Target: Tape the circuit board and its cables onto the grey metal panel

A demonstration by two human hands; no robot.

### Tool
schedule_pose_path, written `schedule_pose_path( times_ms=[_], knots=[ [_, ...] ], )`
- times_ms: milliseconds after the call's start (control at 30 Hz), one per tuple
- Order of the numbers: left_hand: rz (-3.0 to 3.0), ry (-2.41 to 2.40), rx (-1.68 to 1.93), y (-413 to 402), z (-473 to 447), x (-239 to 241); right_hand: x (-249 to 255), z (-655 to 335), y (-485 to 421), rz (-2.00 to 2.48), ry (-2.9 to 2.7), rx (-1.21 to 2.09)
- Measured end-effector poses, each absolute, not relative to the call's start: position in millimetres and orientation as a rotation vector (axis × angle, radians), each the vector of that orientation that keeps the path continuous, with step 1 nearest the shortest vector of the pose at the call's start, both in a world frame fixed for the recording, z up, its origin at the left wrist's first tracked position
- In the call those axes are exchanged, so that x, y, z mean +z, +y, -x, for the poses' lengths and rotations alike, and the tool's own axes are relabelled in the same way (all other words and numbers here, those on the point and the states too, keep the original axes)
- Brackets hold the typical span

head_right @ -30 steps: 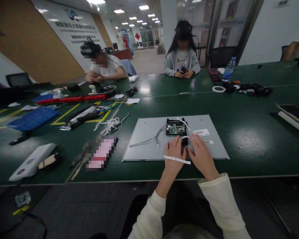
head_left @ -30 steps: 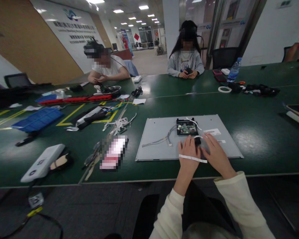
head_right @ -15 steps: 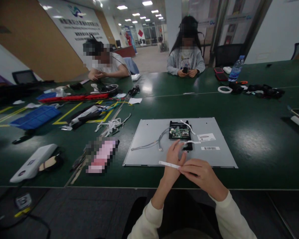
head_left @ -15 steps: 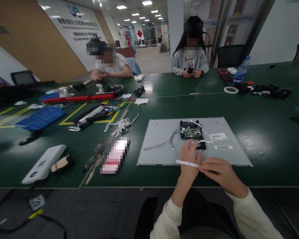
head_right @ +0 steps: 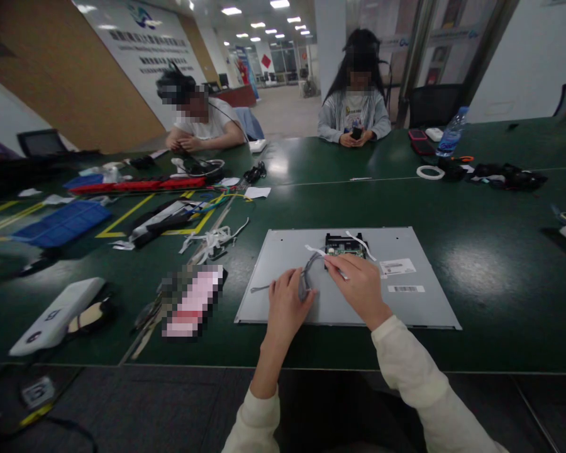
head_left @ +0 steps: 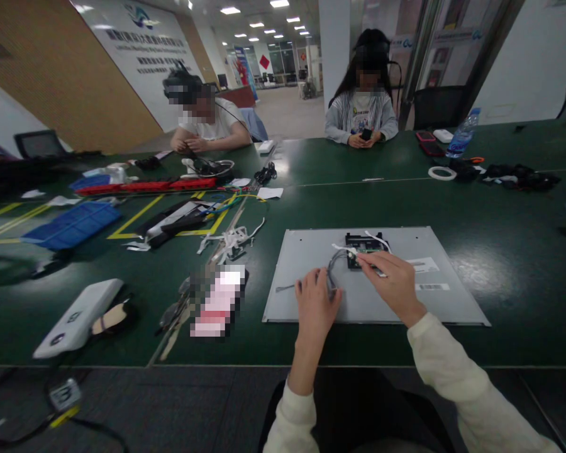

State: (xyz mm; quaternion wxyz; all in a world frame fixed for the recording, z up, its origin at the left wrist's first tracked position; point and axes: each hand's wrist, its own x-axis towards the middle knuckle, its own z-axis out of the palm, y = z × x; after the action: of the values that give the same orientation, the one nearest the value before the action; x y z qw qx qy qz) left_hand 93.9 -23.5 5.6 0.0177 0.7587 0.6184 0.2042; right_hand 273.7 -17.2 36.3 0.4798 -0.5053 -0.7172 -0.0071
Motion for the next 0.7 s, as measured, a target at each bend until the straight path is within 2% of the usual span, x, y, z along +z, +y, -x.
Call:
schedule_pose_path(
  times_ms=[400, 700],
  knots=[
    [-2.391, 1.846, 0.701, -19.1, -89.5, -1.0, -0.8, -238.7, -1.9, 1.448, -2.353, -0.199],
    [-2.394, 1.759, 0.742, -16.9, -87.4, -0.2, -6.2, -229.6, -5.5, 1.465, -2.436, -0.176]
  ],
)
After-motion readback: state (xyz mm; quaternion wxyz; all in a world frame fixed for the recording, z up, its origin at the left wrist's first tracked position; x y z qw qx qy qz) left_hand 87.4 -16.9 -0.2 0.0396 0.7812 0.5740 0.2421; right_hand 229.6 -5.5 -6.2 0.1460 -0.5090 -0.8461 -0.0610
